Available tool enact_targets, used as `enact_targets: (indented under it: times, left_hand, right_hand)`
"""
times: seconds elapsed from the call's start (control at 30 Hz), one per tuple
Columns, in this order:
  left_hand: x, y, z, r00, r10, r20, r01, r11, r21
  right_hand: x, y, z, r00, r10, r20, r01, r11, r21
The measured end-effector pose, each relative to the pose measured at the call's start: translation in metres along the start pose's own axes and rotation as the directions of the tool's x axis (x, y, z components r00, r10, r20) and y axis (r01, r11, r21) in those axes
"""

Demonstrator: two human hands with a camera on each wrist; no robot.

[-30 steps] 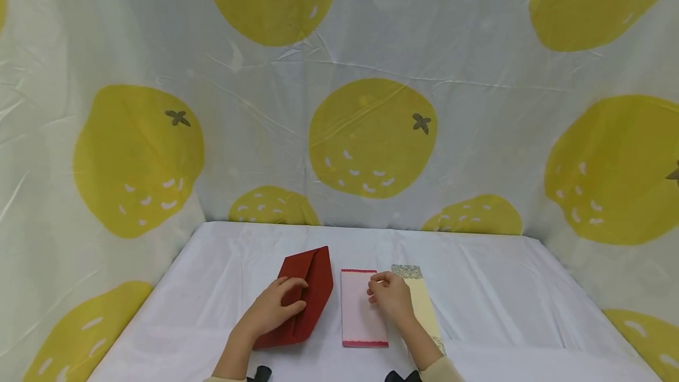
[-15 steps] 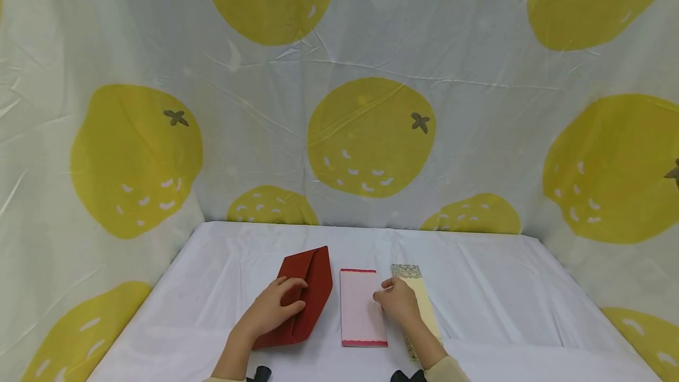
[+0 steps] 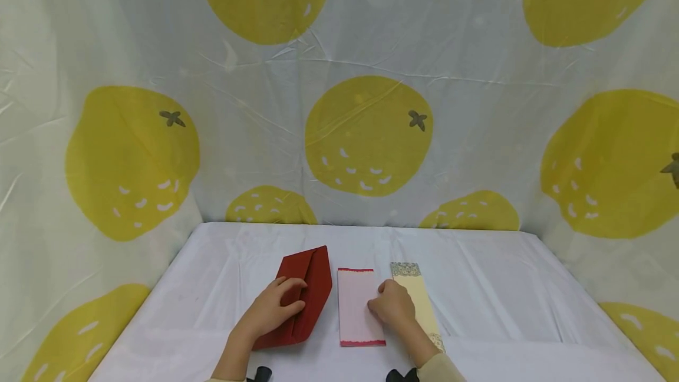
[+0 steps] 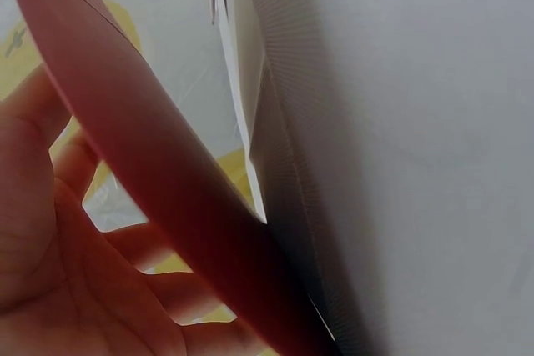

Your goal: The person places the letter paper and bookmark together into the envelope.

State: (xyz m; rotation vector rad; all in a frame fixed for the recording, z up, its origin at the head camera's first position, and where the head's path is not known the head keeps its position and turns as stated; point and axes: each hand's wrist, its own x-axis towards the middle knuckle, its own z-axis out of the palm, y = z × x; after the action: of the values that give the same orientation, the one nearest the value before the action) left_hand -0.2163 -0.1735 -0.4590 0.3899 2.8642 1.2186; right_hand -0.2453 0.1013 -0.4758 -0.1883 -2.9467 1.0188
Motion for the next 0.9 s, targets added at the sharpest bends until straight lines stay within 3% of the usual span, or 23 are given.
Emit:
enact_targets:
  times: [0.4, 0.67, 0.9]
  left_hand:
    - [0.000, 0.000, -0.001, 1.000, 0.010, 0.002, -0.010, 1.000, 0.000]
    - [0.001, 0.000, -0.001, 1.000, 0.015, -0.003, -0.015, 1.000, 0.008]
    - [0.001, -0.001, 0.000, 1.000, 0.022, -0.004, -0.022, 1.000, 0.014]
  right_hand:
    - [0.001, 0.001, -0.002, 0.998, 0.056, 0.011, -0.057, 0.998, 0.040]
    - [0.001, 0.010, -0.001, 1.000, 0.001, -0.008, 0.000, 0.986, 0.169]
    - [-0.002, 0.009, -0.005, 0.999, -0.031, 0.020, 0.023, 0.950, 0.311]
